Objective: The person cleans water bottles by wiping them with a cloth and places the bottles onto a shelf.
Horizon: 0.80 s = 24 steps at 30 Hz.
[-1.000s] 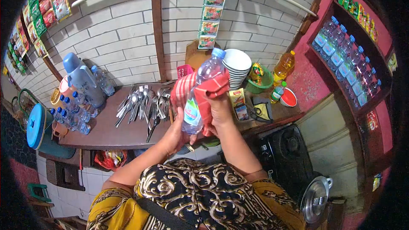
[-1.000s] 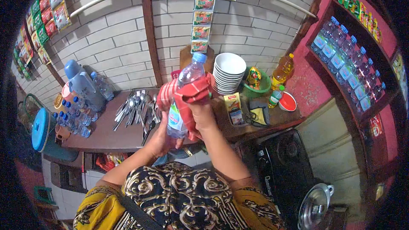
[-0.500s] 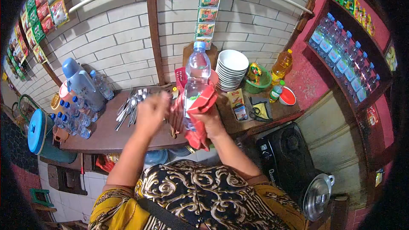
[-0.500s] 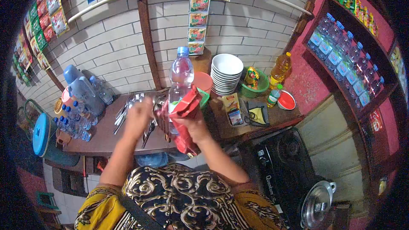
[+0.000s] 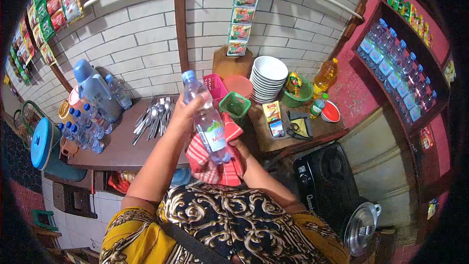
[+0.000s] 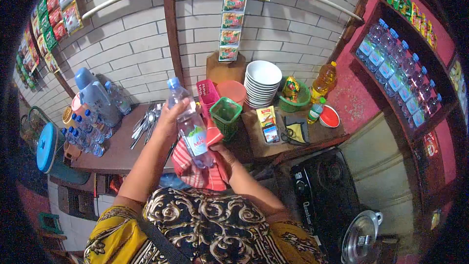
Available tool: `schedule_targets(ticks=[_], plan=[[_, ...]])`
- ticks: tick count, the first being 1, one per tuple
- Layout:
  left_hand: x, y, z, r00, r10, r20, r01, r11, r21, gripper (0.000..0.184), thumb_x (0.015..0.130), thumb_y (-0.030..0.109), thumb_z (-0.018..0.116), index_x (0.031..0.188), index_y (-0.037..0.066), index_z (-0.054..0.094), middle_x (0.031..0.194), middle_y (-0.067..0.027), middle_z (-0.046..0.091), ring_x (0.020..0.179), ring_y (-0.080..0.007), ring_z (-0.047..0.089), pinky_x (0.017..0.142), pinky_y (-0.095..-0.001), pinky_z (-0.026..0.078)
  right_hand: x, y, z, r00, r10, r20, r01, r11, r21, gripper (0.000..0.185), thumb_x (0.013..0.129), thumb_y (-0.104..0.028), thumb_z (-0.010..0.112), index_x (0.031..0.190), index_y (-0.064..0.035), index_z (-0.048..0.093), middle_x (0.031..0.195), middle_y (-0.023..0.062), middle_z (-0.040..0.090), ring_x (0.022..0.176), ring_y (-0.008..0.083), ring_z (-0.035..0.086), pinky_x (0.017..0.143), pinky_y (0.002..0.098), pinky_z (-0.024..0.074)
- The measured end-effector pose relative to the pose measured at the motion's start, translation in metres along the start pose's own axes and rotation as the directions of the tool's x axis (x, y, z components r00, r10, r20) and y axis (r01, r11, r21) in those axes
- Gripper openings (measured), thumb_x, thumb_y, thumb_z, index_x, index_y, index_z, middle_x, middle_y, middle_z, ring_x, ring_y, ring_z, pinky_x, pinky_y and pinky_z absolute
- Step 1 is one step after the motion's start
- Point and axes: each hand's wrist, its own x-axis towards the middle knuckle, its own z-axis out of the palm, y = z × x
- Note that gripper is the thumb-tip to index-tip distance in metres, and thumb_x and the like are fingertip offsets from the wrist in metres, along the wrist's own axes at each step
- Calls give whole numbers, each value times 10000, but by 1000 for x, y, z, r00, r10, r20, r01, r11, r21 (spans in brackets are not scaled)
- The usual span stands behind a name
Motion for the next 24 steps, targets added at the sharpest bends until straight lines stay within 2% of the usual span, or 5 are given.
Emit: schedule_targets(ticks=[5, 8, 13, 19, 24], plan=[[5, 16, 0, 988, 136, -74, -139, 990, -34, 369, 783, 254, 752, 1022, 91, 523, 864, -20, 593, 755, -126, 576, 677, -297, 487, -5, 7, 10, 997, 1, -82, 11, 989, 149, 685, 685, -188, 782, 1294, -108, 477, 1227, 27, 537, 1141, 165, 498, 1042, 326, 363], [2, 15, 1, 971, 198, -132, -197, 980, 15, 385, 781, 241, 758, 1039, 89, 515, 889, -21, 592, 764, -128, 578, 692, -297, 490, -15, -7, 40, 929, -329, -168, 256, 902, -349, 838, 625, -188, 860, 1317, -59, 405, 1252, 48, 525, 1147, 181, 512, 1017, 353, 385], [-11, 19, 12, 944, 307, -119, -285, 943, 172, 446, 767, 174, 765, 1098, 63, 486, 941, -49, 605, 856, -149, 606, 767, -320, 505, -23, 10, 39, 718, -689, 103, 276, 146, -950, 1014, 579, -114, 842, 1397, -20, 250, 1257, 206, 496, 1167, 320, 531, 969, 403, 438], [-24, 23, 23, 941, 320, -107, -312, 946, 89, 451, 767, 150, 769, 1107, 68, 485, 946, -55, 613, 859, -136, 607, 778, -303, 504, -29, -10, 51, 688, -724, 57, 426, 338, -839, 832, 648, -197, 846, 1329, -31, 396, 1191, 109, 563, 1105, 236, 557, 952, 372, 438], [-19, 12, 10, 979, 202, -28, -200, 977, 81, 448, 783, 163, 755, 1136, 71, 496, 965, -35, 607, 864, -128, 597, 770, -295, 494, -15, 6, 30, 967, -219, -132, 199, 968, -150, 586, 735, -237, 795, 1230, -126, 500, 1095, 0, 574, 980, 134, 571, 890, 316, 464]])
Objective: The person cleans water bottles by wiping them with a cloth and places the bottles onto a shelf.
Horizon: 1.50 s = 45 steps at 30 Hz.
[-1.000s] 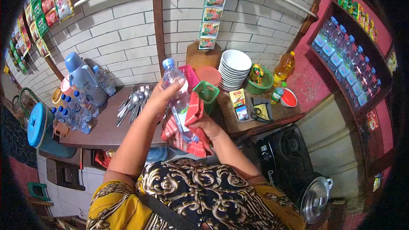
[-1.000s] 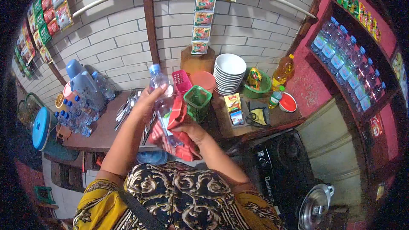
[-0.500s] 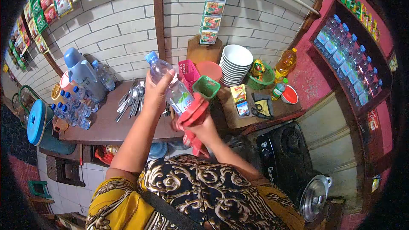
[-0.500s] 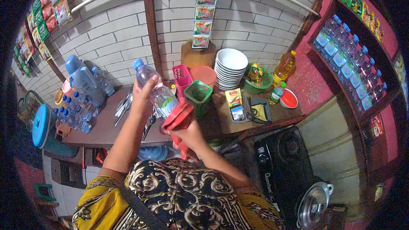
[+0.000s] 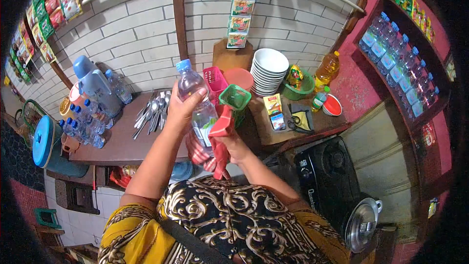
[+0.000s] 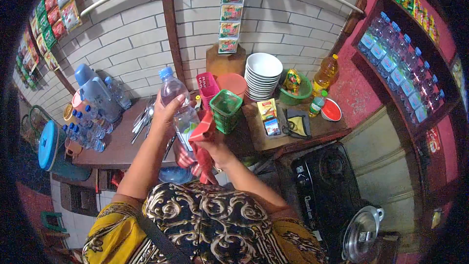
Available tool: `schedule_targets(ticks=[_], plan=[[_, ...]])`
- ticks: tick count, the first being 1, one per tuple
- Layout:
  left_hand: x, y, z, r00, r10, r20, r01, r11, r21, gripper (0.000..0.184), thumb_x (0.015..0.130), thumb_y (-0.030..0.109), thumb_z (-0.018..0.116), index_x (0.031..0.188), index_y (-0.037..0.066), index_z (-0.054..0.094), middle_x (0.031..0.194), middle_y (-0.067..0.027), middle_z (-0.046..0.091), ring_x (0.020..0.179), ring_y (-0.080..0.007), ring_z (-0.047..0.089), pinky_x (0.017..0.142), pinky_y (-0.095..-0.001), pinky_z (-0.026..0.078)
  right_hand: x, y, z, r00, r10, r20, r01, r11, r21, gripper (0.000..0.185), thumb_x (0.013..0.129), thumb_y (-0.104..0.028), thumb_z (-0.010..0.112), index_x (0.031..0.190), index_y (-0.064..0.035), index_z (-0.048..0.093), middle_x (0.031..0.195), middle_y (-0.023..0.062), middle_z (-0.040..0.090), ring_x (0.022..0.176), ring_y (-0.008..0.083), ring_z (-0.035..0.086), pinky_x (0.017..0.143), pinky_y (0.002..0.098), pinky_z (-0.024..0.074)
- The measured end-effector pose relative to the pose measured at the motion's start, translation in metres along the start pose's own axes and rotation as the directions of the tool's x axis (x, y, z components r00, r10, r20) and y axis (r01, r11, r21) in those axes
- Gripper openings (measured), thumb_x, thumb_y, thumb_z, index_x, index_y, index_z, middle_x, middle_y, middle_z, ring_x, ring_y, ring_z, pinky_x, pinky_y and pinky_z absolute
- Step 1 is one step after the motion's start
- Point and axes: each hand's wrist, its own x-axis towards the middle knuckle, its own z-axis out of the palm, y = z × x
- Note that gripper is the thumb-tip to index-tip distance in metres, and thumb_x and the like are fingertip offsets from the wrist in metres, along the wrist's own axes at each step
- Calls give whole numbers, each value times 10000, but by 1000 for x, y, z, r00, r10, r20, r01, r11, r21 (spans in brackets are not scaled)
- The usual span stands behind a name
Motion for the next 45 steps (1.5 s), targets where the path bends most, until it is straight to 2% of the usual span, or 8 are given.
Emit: schedule_targets(ticks=[5, 11, 16, 29, 35, 41, 44, 45], plan=[[-4, -1, 3, 999, -52, 10, 52, 998, 32, 484, 773, 214, 756, 1159, 65, 504, 988, -30, 601, 881, -122, 573, 776, -290, 478, 15, -1, -18, 972, 212, 101, -218, 975, 49, 698, 651, -138, 839, 1258, -141, 495, 1132, -1, 569, 1061, 161, 557, 951, 358, 453], [10, -2, 8, 999, 7, -49, -3, 998, 69, 509, 761, 225, 773, 1156, 55, 502, 984, -45, 602, 843, -131, 574, 752, -284, 480, -2, -23, -11, 872, 312, 377, -444, 829, 341, 707, 736, -455, 761, 1274, -80, 496, 1129, 96, 623, 1004, 233, 628, 913, 380, 505], [17, -5, 15, 952, 277, -127, -236, 934, 270, 576, 740, 223, 806, 1160, 23, 467, 959, -70, 617, 861, -159, 599, 785, -308, 491, 5, -21, -2, 974, 203, -99, -162, 935, 316, 417, 867, -408, 669, 1147, -109, 589, 1044, 18, 636, 927, 172, 621, 848, 348, 498], [12, -34, 40, 917, 398, -32, -345, 829, 439, 686, 699, 218, 837, 1213, 7, 434, 1013, -111, 598, 909, -186, 600, 826, -316, 486, -35, -25, -27, 932, 335, -141, -262, 888, 377, 220, 847, -240, 722, 981, -117, 600, 825, 29, 647, 692, 179, 638, 620, 337, 525], [-12, -43, 63, 916, 397, 56, -374, 798, 473, 645, 698, 218, 835, 1176, 25, 448, 993, -107, 613, 896, -179, 618, 812, -315, 495, -38, 6, -41, 948, -270, -170, 210, 929, -305, 300, 862, -210, 700, 1081, -64, 555, 956, 4, 599, 837, 133, 560, 775, 303, 461], [-21, -61, 79, 977, 162, -135, -108, 934, 339, 591, 721, 249, 821, 1128, -4, 474, 979, -99, 600, 841, -163, 592, 773, -299, 493, -56, -9, -46, 591, -646, 483, 488, -192, -852, 736, 769, -74, 655, 1410, -34, 296, 1407, 282, 324, 1298, 506, 304, 1060, 579, 262], [-30, -67, 85, 955, 269, -122, -189, 875, 446, 633, 704, 245, 831, 1144, 2, 446, 974, -93, 609, 840, -168, 596, 766, -305, 499, -52, -15, -45, 663, -666, 341, 344, -133, -929, 819, 729, -72, 690, 1421, -24, 256, 1361, 287, 381, 1280, 488, 346, 1055, 551, 291], [-38, -59, 93, 966, 245, -88, -181, 876, 447, 639, 702, 226, 831, 1154, 12, 433, 985, -95, 606, 862, -166, 595, 783, -307, 497, -50, -19, -44, 727, -670, 150, 311, 127, -942, 892, 677, -109, 752, 1421, -38, 264, 1317, 269, 438, 1223, 453, 425, 1018, 514, 349]])
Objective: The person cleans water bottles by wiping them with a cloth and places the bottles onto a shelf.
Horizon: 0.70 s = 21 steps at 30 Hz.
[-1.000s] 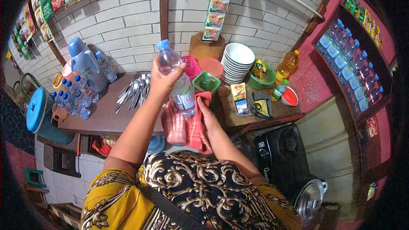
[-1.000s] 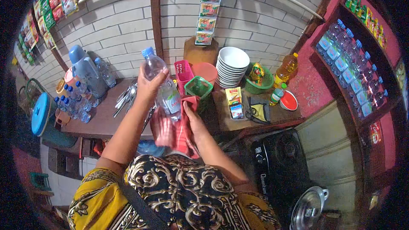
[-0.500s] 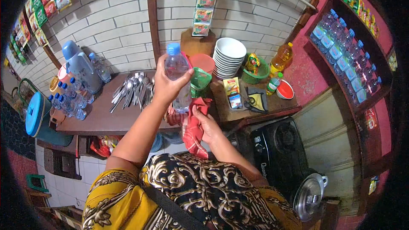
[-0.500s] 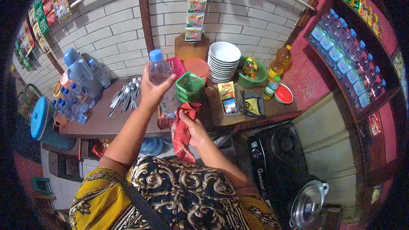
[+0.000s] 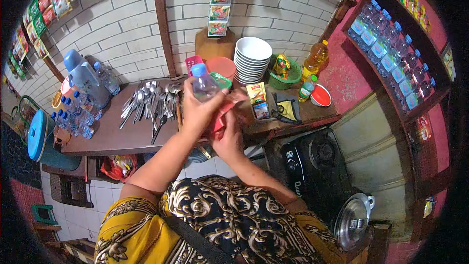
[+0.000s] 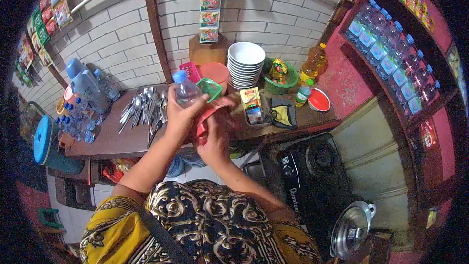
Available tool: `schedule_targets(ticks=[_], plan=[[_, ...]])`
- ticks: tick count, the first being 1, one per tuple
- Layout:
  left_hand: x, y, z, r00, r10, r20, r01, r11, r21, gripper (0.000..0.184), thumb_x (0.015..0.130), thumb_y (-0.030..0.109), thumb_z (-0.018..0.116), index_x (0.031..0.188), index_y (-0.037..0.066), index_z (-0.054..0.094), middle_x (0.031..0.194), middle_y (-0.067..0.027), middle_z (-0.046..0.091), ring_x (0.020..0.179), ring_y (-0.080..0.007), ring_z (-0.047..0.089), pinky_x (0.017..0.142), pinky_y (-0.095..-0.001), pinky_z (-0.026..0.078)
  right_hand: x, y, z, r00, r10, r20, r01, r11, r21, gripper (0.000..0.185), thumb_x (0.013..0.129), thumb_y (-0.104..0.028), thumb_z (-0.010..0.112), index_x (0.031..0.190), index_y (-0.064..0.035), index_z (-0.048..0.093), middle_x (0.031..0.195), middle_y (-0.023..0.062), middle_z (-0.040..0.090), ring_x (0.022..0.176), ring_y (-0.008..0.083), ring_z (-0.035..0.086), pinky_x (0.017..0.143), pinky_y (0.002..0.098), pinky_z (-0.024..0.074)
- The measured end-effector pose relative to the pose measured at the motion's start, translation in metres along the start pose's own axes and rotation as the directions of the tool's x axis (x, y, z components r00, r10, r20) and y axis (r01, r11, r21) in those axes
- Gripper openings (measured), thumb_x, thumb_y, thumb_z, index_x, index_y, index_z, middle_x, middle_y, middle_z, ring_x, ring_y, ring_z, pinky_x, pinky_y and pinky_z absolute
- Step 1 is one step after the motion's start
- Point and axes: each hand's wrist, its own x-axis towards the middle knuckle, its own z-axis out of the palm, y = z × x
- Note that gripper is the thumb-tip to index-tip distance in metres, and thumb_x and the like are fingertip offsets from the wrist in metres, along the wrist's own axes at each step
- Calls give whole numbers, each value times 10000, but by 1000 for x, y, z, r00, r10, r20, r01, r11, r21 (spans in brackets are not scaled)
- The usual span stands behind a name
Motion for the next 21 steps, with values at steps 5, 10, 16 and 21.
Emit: schedule_targets(ticks=[5, 10, 16, 21], plan=[[-2, 15, -7, 939, -72, 337, 168, 950, -265, 682, 676, 109, 833, 1201, 47, 402, 1050, -50, 564, 960, -128, 567, 866, -293, 468, 17, 23, -11, 922, 169, 348, -355, 724, 591, 1025, 623, -259, 855, 1443, -72, 270, 1300, 121, 514, 1149, 244, 535, 984, 373, 426], [9, 20, -29, 869, -148, 473, 344, 867, -361, 781, 693, 94, 809, 1322, 50, 349, 1109, -75, 560, 992, -171, 589, 864, -308, 487, 6, 37, 1, 778, 121, 617, -617, 332, 713, 715, 872, -467, 620, 1420, -96, 351, 1312, 99, 520, 1112, 222, 551, 1004, 381, 410], [41, 1, -61, 981, 24, 193, 40, 945, -325, 752, 699, 118, 814, 1295, 52, 361, 1098, -82, 557, 968, -209, 595, 860, -349, 495, 27, -2, 15, 617, 339, 710, -704, -166, 691, 623, 926, -483, 517, 1382, -72, 413, 1293, 103, 541, 1137, 253, 552, 1012, 395, 416], [39, -9, -82, 971, 49, 235, 36, 939, -342, 879, 656, 164, 858, 1323, 64, 296, 1112, -85, 550, 1016, -203, 570, 907, -364, 472, 46, -16, 53, 603, 195, 773, -649, -444, 618, 714, 892, -618, 453, 1309, -40, 482, 1234, 125, 586, 1026, 279, 615, 897, 443, 501]])
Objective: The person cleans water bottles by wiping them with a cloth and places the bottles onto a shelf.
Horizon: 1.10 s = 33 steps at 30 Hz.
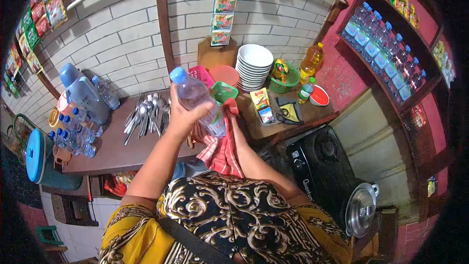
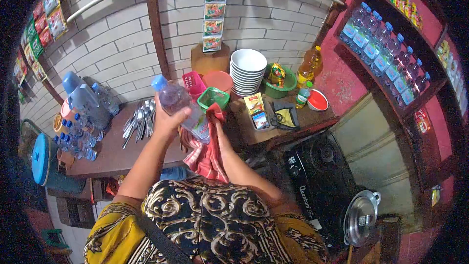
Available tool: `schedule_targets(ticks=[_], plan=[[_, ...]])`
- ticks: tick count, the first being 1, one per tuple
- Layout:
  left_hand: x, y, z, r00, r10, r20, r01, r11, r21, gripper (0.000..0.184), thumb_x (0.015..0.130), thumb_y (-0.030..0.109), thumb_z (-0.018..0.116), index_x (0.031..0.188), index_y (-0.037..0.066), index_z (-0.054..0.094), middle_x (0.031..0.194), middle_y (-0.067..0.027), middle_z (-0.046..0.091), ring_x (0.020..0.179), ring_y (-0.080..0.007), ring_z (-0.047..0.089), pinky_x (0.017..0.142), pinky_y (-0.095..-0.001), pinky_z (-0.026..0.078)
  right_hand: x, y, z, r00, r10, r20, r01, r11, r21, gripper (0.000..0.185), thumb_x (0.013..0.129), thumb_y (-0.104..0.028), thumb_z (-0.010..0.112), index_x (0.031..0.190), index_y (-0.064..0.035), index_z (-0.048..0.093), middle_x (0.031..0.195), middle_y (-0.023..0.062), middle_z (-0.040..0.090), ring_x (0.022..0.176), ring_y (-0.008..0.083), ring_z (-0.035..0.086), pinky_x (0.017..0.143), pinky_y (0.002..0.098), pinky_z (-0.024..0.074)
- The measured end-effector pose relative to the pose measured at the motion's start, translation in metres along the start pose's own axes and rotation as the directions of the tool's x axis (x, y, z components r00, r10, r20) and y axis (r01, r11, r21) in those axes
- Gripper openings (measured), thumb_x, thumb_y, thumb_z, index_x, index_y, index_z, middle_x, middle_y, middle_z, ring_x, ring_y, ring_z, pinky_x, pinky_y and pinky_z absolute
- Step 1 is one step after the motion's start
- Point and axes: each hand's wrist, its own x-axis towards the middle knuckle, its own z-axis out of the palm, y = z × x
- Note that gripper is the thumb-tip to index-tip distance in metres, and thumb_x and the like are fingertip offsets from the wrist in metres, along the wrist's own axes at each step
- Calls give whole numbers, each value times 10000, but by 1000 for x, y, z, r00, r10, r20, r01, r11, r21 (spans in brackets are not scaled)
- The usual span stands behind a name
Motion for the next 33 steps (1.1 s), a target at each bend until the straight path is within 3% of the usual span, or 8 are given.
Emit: schedule_targets(ticks=[5, 10, 13, 19, 21, 23, 28, 33], plan=[[-25, -36, -20, 960, -212, 184, 216, 976, 1, 656, 693, 143, 836, 1212, 36, 447, 1105, -62, 572, 1029, -162, 563, 923, -351, 455, 34, 21, -22, 909, -248, -334, 218, 968, -126, 539, 939, -493, 483, 1255, -58, 519, 1028, 117, 626, 877, 252, 633, 755, 376, 525], [-3, -26, -72, 961, -206, 187, 190, 976, 104, 697, 689, 166, 833, 1234, 36, 417, 1111, -66, 571, 1023, -156, 554, 922, -336, 446, 44, 23, -16, 724, -685, 80, 112, 2, -994, 324, 962, -237, 535, 1179, 0, 578, 1017, 89, 653, 956, 197, 610, 858, 347, 469], [4, -22, -99, 925, -276, 263, 265, 961, 77, 737, 662, 186, 852, 1235, 34, 416, 1106, -64, 571, 1014, -153, 553, 930, -340, 439, 56, 0, 11, 527, -840, 129, 410, 118, -904, 313, 967, -261, 507, 1136, -12, 592, 990, 60, 654, 940, 181, 622, 852, 345, 478], [12, -23, -121, 736, -424, 529, 430, 895, 119, 745, 650, 170, 829, 1274, 53, 438, 1075, -24, 584, 985, -133, 550, 898, -318, 442, 77, -30, 81, 787, -489, 376, 616, 659, -433, 762, 904, -651, 376, 1388, -63, 362, 1336, 108, 483, 1245, 248, 463, 1062, 422, 369], [9, -35, -127, 688, -463, 559, 442, 878, 184, 693, 648, 169, 809, 1241, 59, 467, 1034, -12, 598, 950, -125, 557, 885, -303, 443, 84, -27, 89, 637, -542, 548, 552, -177, -815, 642, 804, -244, 721, 1343, -55, 427, 1352, 121, 445, 1241, 265, 446, 1042, 388, 368], [13, -34, -130, 615, -514, 598, 559, 819, 129, 621, 655, 146, 786, 1193, 57, 489, 983, -6, 612, 921, -120, 575, 860, -309, 461, 101, -22, 135, 551, -546, 631, 407, -484, -775, 646, 655, -50, 743, 1252, -19, 498, 1216, 168, 503, 1202, 305, 483, 1021, 377, 380], [25, -48, -145, 557, -506, 659, 596, 796, 108, 580, 672, 123, 734, 1195, 67, 491, 981, -14, 620, 867, -132, 607, 797, -317, 495, 130, -23, 110, 733, -647, 211, 528, 345, -776, 309, 844, 23, 599, 1143, -32, 549, 1114, 28, 599, 1016, 117, 569, 910, 279, 439], [30, -38, -141, 503, -573, 647, 727, 685, 41, 604, 651, 157, 738, 1204, 28, 531, 974, -89, 652, 847, -201, 648, 779, -334, 527, 141, -36, 106, 671, -737, 74, 628, 513, -585, 307, 933, -166, 556, 1216, -48, 549, 1127, 22, 610, 1028, 122, 566, 907, 277, 437]])
